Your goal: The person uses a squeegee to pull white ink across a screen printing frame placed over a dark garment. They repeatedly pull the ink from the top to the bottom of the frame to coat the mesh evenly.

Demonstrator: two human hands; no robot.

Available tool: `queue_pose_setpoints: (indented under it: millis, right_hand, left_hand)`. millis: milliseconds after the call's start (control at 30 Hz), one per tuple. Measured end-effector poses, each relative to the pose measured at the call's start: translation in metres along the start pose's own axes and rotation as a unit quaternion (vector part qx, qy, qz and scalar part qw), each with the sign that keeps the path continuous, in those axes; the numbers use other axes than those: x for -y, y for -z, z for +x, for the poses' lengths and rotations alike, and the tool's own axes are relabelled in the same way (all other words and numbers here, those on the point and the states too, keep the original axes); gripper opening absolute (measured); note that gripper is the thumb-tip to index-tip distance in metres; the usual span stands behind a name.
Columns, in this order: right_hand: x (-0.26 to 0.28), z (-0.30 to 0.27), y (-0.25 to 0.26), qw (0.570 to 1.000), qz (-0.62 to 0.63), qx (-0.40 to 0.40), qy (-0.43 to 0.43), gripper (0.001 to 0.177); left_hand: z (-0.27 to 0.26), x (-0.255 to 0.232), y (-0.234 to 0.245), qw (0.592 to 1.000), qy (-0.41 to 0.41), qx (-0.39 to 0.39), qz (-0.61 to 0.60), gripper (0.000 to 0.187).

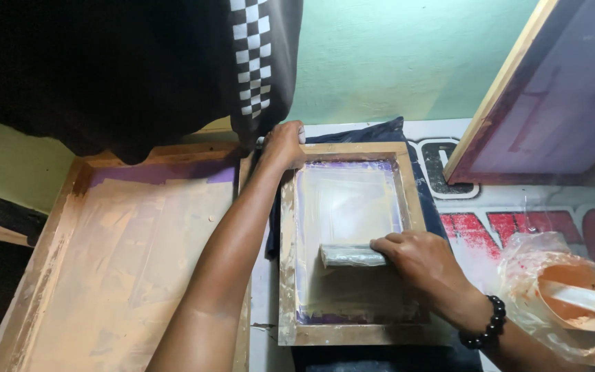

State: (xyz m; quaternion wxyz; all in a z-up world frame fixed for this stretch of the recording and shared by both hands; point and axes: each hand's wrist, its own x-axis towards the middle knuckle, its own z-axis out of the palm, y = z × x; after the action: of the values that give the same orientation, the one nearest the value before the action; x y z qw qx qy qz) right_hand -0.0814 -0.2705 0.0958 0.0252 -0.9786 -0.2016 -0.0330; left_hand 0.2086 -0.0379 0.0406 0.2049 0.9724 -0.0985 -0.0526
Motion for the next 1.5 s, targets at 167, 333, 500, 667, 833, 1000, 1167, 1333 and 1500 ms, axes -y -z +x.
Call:
queue_pose_setpoints:
  millis: [167, 333, 500, 667, 833, 1000, 1167, 1333, 1500]
  right_hand:
    - [-0.007, 0.012, 0.026, 1.000, 0.011, -0.016, -0.018, 0.014]
    - [-0.022, 0.054, 0.005, 0.997, -0.010, -0.076, -0.025, 0.020]
    - [-0.032, 0.074, -0.050, 0.993, -0.063, -0.097, -0.021, 0.014]
    - [-0.004, 0.029, -0.007, 0.999, -0.012, -0.002, -0.032, 0.013]
    - [-0.004, 0.021, 0.014, 0.999, -0.013, 0.027, -0.023, 0.013]
    - [-0.014, 0.065, 0.003, 0.992, -0.057, -0.113, -0.029, 0.014]
    - [-0.020, 0.069, -0.033, 0.995, -0.037, -0.094, -0.021, 0.003]
    - [-0.002, 0.008, -0.003, 0.999, 0.025, -0.006, -0.020, 0.021]
    - [-0.015, 0.017, 0.008, 0.999, 0.025, -0.024, -0.018, 0.026]
  left_hand:
    - [-0.010, -0.006, 0.028, 0.999, -0.009, 0.040, -0.028, 0.028]
    - [-0.030, -0.030, 0.062, 0.995, -0.013, 0.093, 0.019, 0.046]
    - [-0.007, -0.030, 0.030, 0.990, -0.054, 0.100, 0.084, 0.055]
    - [-0.008, -0.031, 0.021, 0.991, -0.067, 0.084, 0.076, 0.057]
    - [-0.009, -0.031, 0.023, 0.992, -0.075, 0.069, 0.070, 0.052]
    - [-0.019, -0.034, 0.032, 0.992, -0.079, 0.060, 0.074, 0.054]
    - [-0.010, -0.028, 0.025, 0.993, -0.082, 0.050, 0.067, 0.056]
    - [-0.007, -0.030, 0.024, 0.993, -0.091, 0.045, 0.060, 0.053]
    - [0.064, 0.004, -0.052, 0.981, -0.111, 0.061, 0.150, 0.047]
